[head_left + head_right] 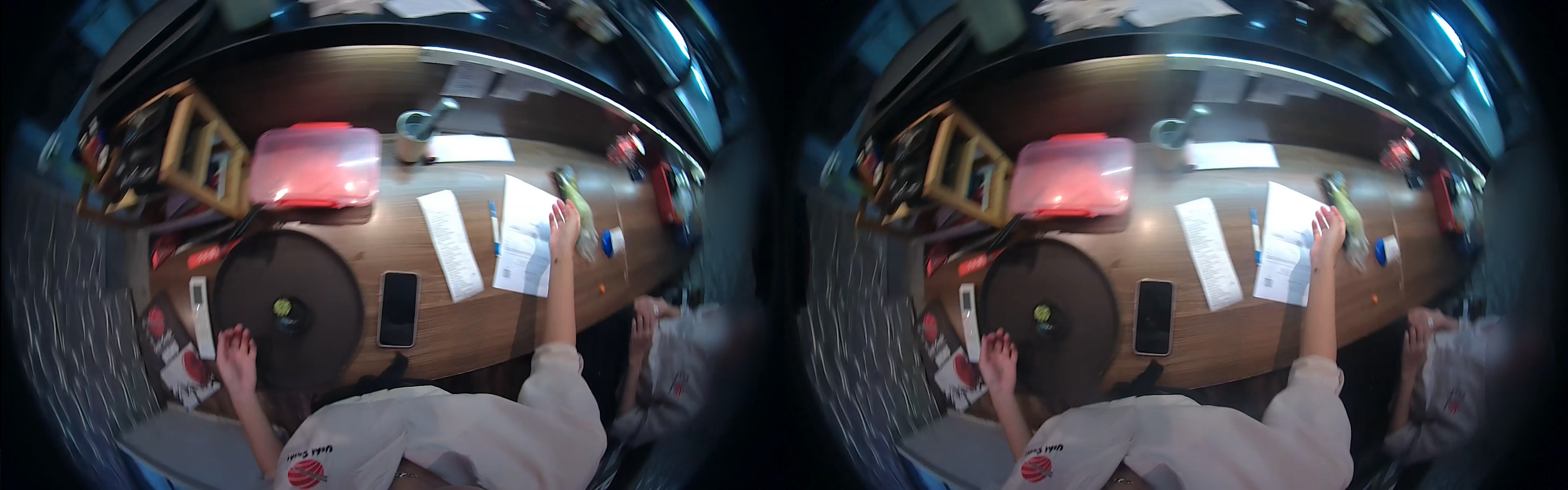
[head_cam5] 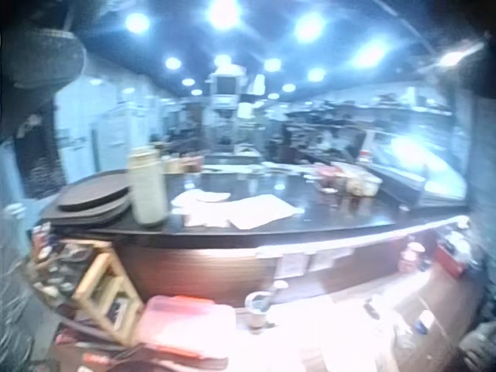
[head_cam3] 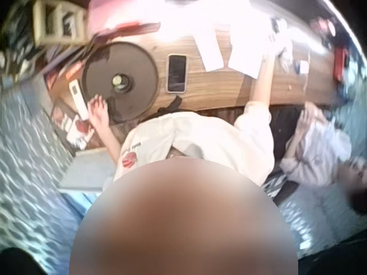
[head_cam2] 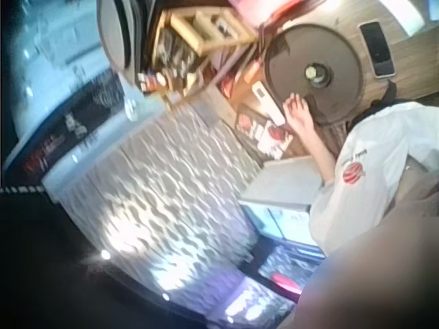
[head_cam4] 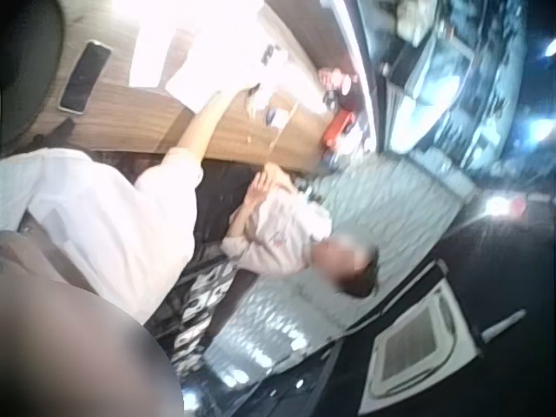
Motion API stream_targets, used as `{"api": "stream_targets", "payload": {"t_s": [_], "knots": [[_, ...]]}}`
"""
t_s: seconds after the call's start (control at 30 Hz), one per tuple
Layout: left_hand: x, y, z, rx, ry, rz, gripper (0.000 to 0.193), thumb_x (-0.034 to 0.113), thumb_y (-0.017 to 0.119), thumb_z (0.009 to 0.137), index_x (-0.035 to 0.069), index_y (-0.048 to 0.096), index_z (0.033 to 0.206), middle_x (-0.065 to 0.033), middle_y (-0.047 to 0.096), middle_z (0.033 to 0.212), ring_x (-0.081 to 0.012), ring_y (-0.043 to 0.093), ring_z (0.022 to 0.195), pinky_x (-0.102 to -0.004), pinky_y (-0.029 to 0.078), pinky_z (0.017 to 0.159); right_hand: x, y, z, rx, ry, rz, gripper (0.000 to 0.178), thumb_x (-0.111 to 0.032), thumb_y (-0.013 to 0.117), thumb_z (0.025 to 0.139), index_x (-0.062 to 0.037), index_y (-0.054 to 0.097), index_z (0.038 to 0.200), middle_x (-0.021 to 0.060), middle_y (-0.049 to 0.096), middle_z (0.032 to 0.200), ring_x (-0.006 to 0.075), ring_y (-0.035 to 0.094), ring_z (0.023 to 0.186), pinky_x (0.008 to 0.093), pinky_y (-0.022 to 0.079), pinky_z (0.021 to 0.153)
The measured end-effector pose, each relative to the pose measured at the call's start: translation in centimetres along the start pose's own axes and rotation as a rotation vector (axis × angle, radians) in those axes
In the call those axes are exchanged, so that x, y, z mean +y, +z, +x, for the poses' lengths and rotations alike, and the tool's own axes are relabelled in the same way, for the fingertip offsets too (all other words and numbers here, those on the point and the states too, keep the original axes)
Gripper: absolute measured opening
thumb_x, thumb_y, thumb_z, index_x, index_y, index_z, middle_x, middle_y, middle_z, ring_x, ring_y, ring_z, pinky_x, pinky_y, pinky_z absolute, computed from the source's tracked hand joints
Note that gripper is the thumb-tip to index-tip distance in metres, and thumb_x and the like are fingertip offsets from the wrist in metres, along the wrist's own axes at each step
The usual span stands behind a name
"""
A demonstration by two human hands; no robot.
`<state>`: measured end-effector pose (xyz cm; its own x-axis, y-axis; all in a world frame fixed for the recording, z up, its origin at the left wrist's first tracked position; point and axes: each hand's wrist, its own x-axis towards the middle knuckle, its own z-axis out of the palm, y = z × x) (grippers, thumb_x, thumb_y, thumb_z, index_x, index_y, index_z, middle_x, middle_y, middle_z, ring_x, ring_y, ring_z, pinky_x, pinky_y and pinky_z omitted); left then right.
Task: The person carries a plate of food to a table and serves it to customers. They then return to the counter, prepare a small dish with wasabi and pickled ginger, and serve it to the same table. Finally, they return to the counter and handle a receipt.
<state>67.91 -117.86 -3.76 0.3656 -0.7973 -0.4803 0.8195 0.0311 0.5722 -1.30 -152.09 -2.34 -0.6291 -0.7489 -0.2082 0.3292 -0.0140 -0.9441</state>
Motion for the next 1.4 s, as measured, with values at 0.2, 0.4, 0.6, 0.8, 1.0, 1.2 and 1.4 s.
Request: {"api": "stream_targets", "payload": {"t_s": [0.2, 0.4, 0.6, 0.8, 1.0, 1.2, 1.4], "knots": [[-1.1, 0.5, 0.0, 0.046, 0.016, 0.001, 0.025, 0.034, 0.052, 0.102, 0.012, 0.064, 0.108, -0.0062, 0.066, 0.115, -0.0191, 0.06, 0.109, -0.0352, 0.045, 0.094, 8.8, 19.6, -22.2, -1.023, -0.929, -0.789, 0.021, -0.003, 0.068, 0.082, -0.0045, 0.067, 0.103, 0.0137, 0.065, 0.1, 0.03, 0.064, 0.097, 0.0367, 0.051, 0.086], [-2.2, 1.0, -2.3, -0.03, 0.012, -0.11, 0.024, 0.033, 0.051, 0.103, 0.012, 0.061, 0.106, -0.0068, 0.064, 0.113, -0.0199, 0.06, 0.107, -0.0358, 0.045, 0.093, 11.9, 31.5, -28.5, -1.089, -1.385, -1.016, 0.033, -0.017, 0.075, 0.077, -0.0068, 0.061, 0.106, 0.01, 0.061, 0.109, 0.0298, 0.06, 0.103, 0.0415, 0.049, 0.087], [0.3, -2.8, -4.8, 0.099, 0.069, -0.038, 0.024, 0.033, 0.047, 0.104, 0.012, 0.059, 0.109, -0.007, 0.063, 0.115, -0.019, 0.059, 0.108, -0.0347, 0.044, 0.093, 9.3, 33.8, -26.4, -0.95, -1.34, -0.978, 0.016, -0.016, 0.073, 0.079, -0.0094, 0.063, 0.09, 0.0058, 0.066, 0.093, 0.0271, 0.06, 0.099, 0.041, 0.049, 0.083], [2.4, -4.1, -2.9, 0.045, 0.082, 0.03, 0.024, 0.033, 0.047, 0.104, 0.012, 0.058, 0.111, -0.0072, 0.063, 0.116, -0.0185, 0.059, 0.108, -0.0342, 0.044, 0.093, 6.2, 41.3, -24.8, -0.736, -1.477, -1.024, 0.025, -0.011, 0.07, 0.079, -0.0106, 0.069, 0.103, 0.0088, 0.066, 0.105, 0.0301, 0.059, 0.103, 0.0424, 0.049, 0.085], [2.5, -2.0, -0.8, 0.029, 0.073, 0.115, 0.023, 0.03, 0.048, 0.104, 0.01, 0.056, 0.112, -0.0096, 0.064, 0.114, -0.0196, 0.06, 0.107, -0.0333, 0.046, 0.091, 11.0, 41.0, -33.5, -1.666, -1.491, -0.879, 0.045, -0.026, 0.077, 0.077, -0.0131, 0.064, 0.118, 0.0141, 0.054, 0.123, 0.033, 0.056, 0.111, 0.0461, 0.048, 0.089], [1.6, 0.1, -0.3, -0.12, -0.061, 0.165, 0.021, 0.027, 0.046, 0.105, 0.009, 0.055, 0.11, -0.0113, 0.065, 0.113, -0.0199, 0.062, 0.105, -0.0323, 0.047, 0.091, 14.1, 39.9, -36.1, -1.381, -1.213, -1.164, 0.021, -0.026, 0.069, 0.089, -0.0057, 0.065, 0.091, 0.0139, 0.057, 0.096, 0.0337, 0.061, 0.086, 0.0465, 0.049, 0.072], [2.2, 0.0, -0.2, -0.127, -0.072, 0.297, 0.021, 0.027, 0.044, 0.106, 0.009, 0.055, 0.11, -0.0108, 0.065, 0.112, -0.0185, 0.062, 0.104, -0.0313, 0.047, 0.09, 9.9, 41.7, -29.8, -0.942, -0.62, -0.709, 0.036, -0.028, 0.066, 0.095, 0.0016, 0.065, 0.076, 0.0122, 0.059, 0.058, 0.0125, 0.058, 0.052, 0.0328, 0.043, 0.051]]}}
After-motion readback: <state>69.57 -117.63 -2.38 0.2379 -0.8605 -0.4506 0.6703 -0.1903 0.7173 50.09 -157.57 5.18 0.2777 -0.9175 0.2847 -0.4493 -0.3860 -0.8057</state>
